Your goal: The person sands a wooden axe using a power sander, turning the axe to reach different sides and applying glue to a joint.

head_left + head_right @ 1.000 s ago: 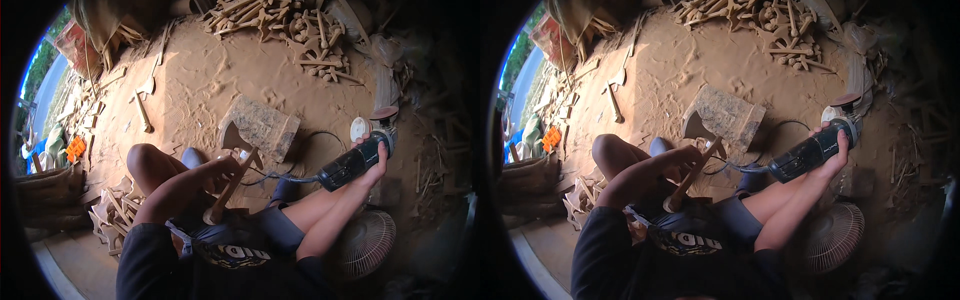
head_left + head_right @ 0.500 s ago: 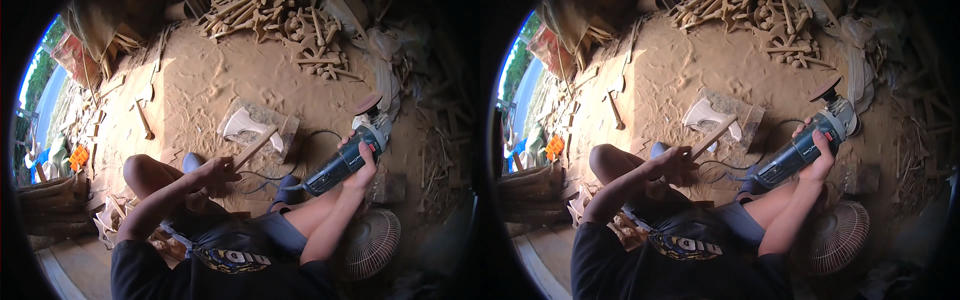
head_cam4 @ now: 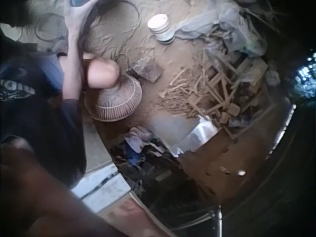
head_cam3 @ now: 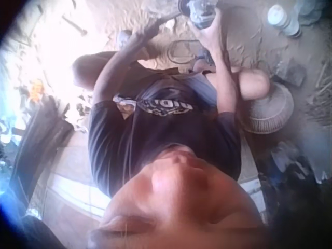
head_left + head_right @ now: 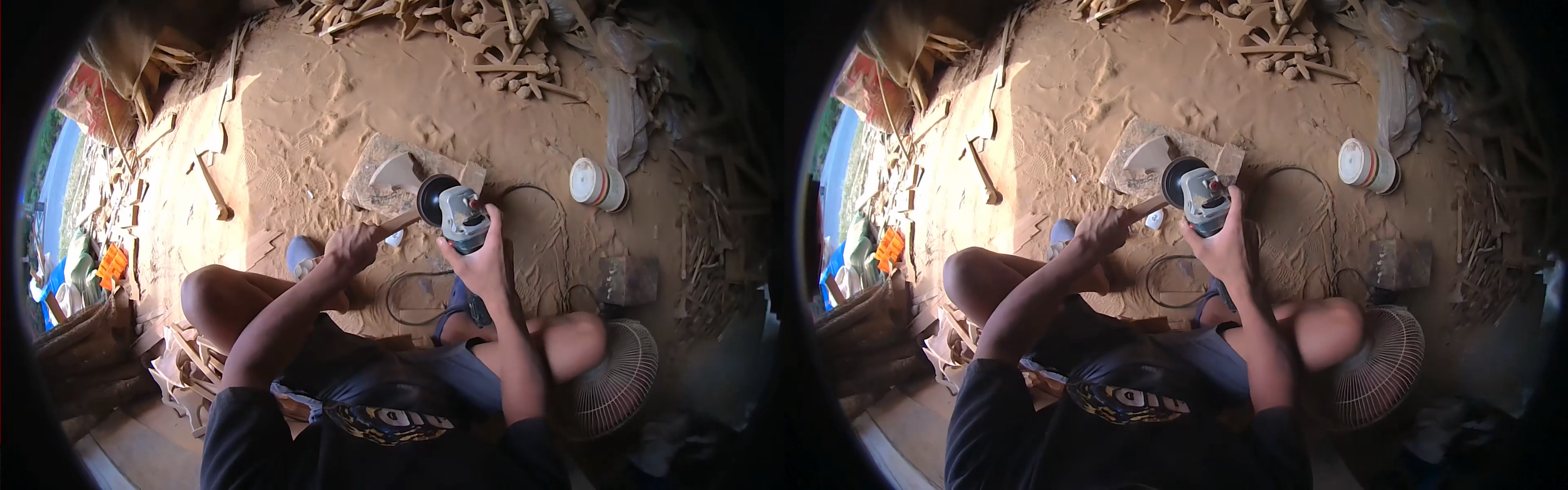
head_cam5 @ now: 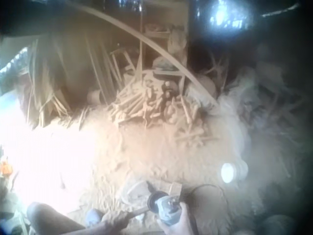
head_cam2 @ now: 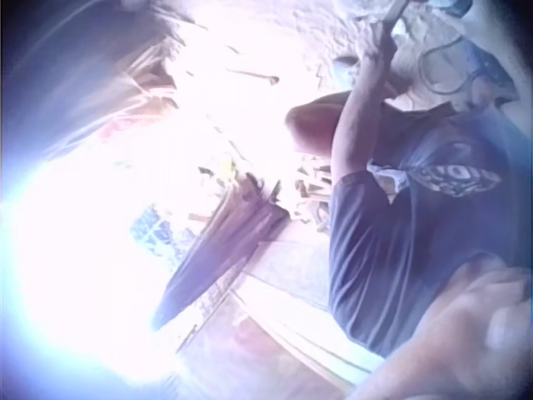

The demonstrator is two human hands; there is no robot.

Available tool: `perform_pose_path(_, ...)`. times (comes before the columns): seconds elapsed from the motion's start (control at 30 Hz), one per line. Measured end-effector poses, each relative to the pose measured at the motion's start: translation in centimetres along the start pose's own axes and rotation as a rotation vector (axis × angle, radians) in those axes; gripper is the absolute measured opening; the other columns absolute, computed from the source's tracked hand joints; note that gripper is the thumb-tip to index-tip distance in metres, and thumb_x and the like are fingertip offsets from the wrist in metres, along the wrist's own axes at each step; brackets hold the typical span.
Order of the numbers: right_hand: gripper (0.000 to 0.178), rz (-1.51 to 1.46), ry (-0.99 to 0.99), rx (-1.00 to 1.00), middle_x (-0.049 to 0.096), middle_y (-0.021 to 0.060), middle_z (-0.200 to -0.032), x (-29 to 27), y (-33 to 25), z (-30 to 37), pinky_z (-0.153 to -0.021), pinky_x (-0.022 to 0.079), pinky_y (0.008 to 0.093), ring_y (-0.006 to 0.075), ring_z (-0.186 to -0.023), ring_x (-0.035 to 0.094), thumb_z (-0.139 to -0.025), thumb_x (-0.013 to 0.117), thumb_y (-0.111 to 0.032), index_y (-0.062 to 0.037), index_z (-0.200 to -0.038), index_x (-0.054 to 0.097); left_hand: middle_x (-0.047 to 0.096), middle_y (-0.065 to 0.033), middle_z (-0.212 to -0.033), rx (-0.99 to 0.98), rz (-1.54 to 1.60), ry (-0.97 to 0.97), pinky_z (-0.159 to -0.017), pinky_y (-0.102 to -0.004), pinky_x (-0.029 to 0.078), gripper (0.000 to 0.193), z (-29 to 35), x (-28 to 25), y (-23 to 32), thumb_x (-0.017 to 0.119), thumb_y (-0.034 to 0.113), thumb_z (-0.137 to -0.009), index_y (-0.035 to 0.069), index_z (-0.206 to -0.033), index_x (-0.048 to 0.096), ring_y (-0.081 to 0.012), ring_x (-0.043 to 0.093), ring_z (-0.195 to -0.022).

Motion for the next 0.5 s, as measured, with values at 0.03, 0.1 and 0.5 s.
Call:
perform_pose_path(0.03, 0.098, 0.033, -0.021, -0.029, 0.053, 0.0261, -0.133, 0.7, 1.2, 0.4, -0.108, 0.045, 0.0437, 0.0342, -0.124, 0.058, -0.081, 0.087, -0.02, 0.0061, -0.152, 0.026, 0.074, -0.0141, -0.084, 0.001, 0.008, -0.004, -0.061, -0.0436, 0.061, 0.018, -0.4, -0.8, 0.4, 0.055, 0.014, -0.093, 0.01, -0.093, 0.072, -0.0304, 0.076, -0.075)
perform_pose_path(0.1, 0.092, 0.034, -0.013, -0.065, 0.055, 0.0241, -0.132, 2.1, 0.7, 0.8, -0.104, 0.048, 0.0425, 0.0314, -0.121, 0.06, -0.08, 0.087, -0.019, 0.0038, -0.149, 0.031, 0.075, -0.017, -0.084, -0.035, 0.1, -0.073, -0.064, -0.0448, 0.062, 0.021, -0.8, -1.4, -0.2, 0.053, 0.013, -0.092, 0.008, -0.091, 0.073, -0.0334, 0.076, -0.075)
perform_pose_path(0.5, 0.099, 0.19, -0.142, 0.138, 0.062, 0.0325, -0.128, 4.8, 0.3, 0.4, -0.1, 0.051, 0.0468, 0.042, -0.118, 0.065, -0.08, 0.086, -0.028, 0.0041, -0.154, 0.028, 0.075, -0.0183, -0.083, -0.022, 0.137, -0.017, -0.059, -0.0461, 0.06, 0.023, -0.5, -4.0, -0.1, 0.055, 0.011, -0.09, 0.014, -0.097, 0.076, -0.0343, 0.076, -0.074)
Point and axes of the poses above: each hand's wrist, its own z-axis away from the middle knuckle, its own x-axis out of the palm, y = z × x, the point moved 2 cm from there along -z, towards the middle knuckle
